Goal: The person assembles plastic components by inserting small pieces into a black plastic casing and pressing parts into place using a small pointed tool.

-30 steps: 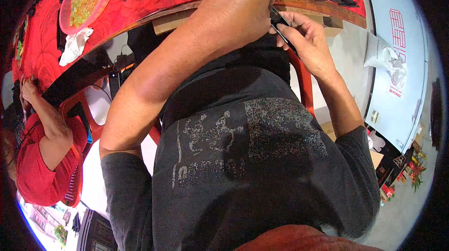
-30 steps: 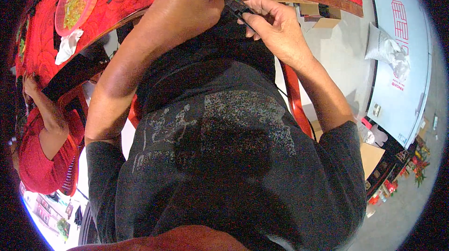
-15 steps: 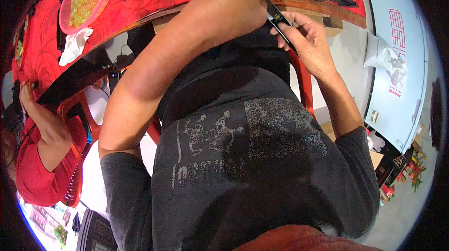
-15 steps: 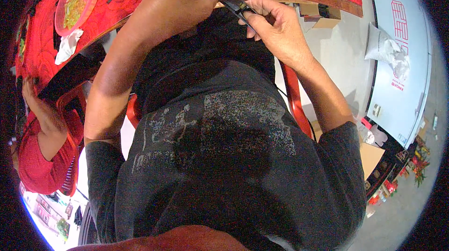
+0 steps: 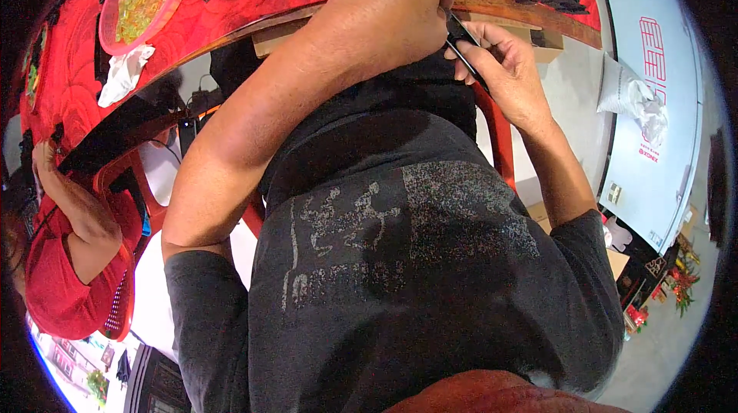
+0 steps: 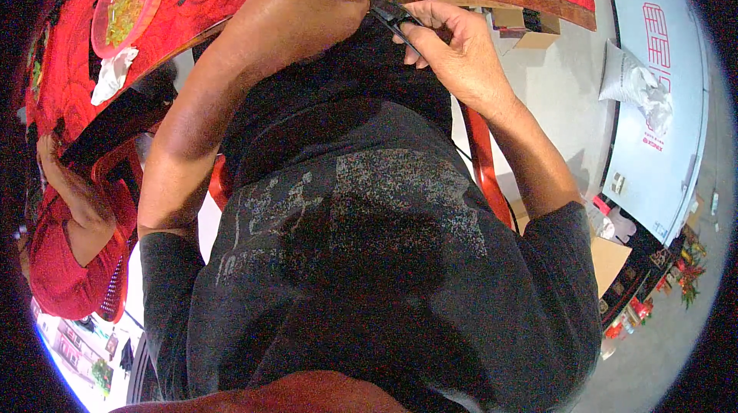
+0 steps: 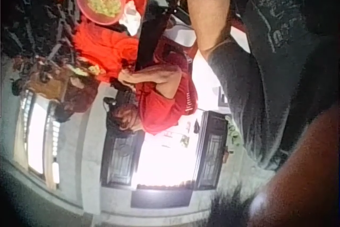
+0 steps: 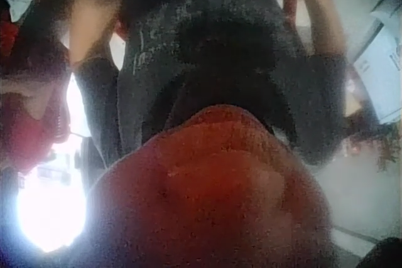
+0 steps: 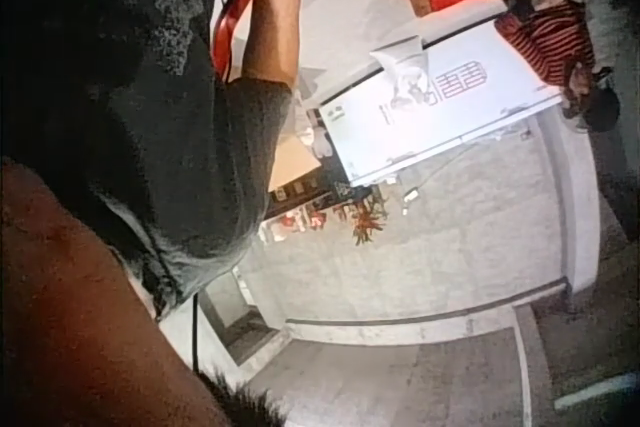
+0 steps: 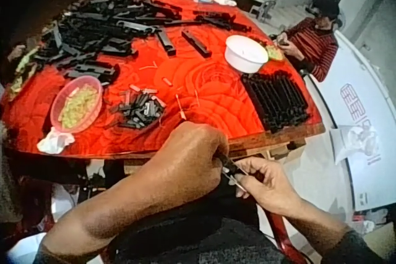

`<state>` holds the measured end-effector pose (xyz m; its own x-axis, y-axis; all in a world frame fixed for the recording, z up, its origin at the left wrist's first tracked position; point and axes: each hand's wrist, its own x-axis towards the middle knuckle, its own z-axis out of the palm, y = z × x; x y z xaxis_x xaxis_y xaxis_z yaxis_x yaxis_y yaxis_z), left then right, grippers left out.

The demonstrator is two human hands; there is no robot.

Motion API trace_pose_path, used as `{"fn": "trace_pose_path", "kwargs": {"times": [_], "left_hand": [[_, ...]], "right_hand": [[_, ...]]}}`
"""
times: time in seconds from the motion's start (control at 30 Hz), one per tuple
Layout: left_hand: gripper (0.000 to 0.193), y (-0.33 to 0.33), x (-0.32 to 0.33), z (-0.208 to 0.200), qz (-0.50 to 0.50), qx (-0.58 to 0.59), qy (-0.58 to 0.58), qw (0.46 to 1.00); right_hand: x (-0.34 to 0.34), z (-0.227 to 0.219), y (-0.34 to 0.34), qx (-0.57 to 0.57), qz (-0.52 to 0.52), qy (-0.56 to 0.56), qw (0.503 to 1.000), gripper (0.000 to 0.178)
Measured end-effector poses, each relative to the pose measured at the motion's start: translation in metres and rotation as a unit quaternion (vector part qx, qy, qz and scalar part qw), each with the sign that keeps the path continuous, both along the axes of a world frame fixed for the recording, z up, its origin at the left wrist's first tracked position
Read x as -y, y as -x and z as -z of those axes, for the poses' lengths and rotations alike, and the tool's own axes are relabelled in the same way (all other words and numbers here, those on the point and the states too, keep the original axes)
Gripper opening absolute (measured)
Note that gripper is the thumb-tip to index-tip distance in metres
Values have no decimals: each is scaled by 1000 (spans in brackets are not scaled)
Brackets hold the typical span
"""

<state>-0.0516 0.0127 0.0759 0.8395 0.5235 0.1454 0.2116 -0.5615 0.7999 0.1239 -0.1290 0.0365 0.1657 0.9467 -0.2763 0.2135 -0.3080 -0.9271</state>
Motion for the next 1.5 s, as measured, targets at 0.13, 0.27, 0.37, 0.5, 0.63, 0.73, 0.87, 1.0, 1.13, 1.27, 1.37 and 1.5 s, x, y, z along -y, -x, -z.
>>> {"fn": "trace_pose_path", "kwargs": {"times": [0.13,0.27,0.37,0.5,0.63,0.73,0.87,1.0,1.13,1.27,1.37,1.5], "left_hand": [[8,-2,1,-1,-7,-29,-13,999],[5,-2,2,-2,3,-31,-7,1000],[5,-1,4,-14,3,-40,-9,999],[7,-1,5,-17,10,-71,-37,997],[7,-3,7,-15,0,-47,-45,998],[8,-5,8,-12,-12,-62,-19,998],[9,-7,11,-8,-19,-28,-55,998],[11,1,22,0,-72,115,-280,951],[11,-5,11,-11,-7,-28,-43,999],[11,-6,14,-4,-30,-10,-86,996],[11,-7,16,1,-38,-14,-102,994],[14,-9,17,8,-63,-19,-101,993]], "right_hand": [[-1,-3,2,2,-1,4,1000,26],[-1,-3,2,3,-3,-3,1000,26],[-1,-3,1,2,-5,-4,1000,24],[-1,-2,2,-6,-1,-10,1000,21],[1,-1,3,2,5,-18,1000,19],[1,-3,5,8,9,-15,1000,19],[2,0,4,11,4,-23,1000,19],[2,-2,6,7,13,-13,1000,20],[3,-1,8,-1,19,-14,1000,20],[4,2,9,12,24,-21,999,20],[4,3,8,11,21,-14,1000,20],[3,2,12,-1,36,-14,999,19]]}}
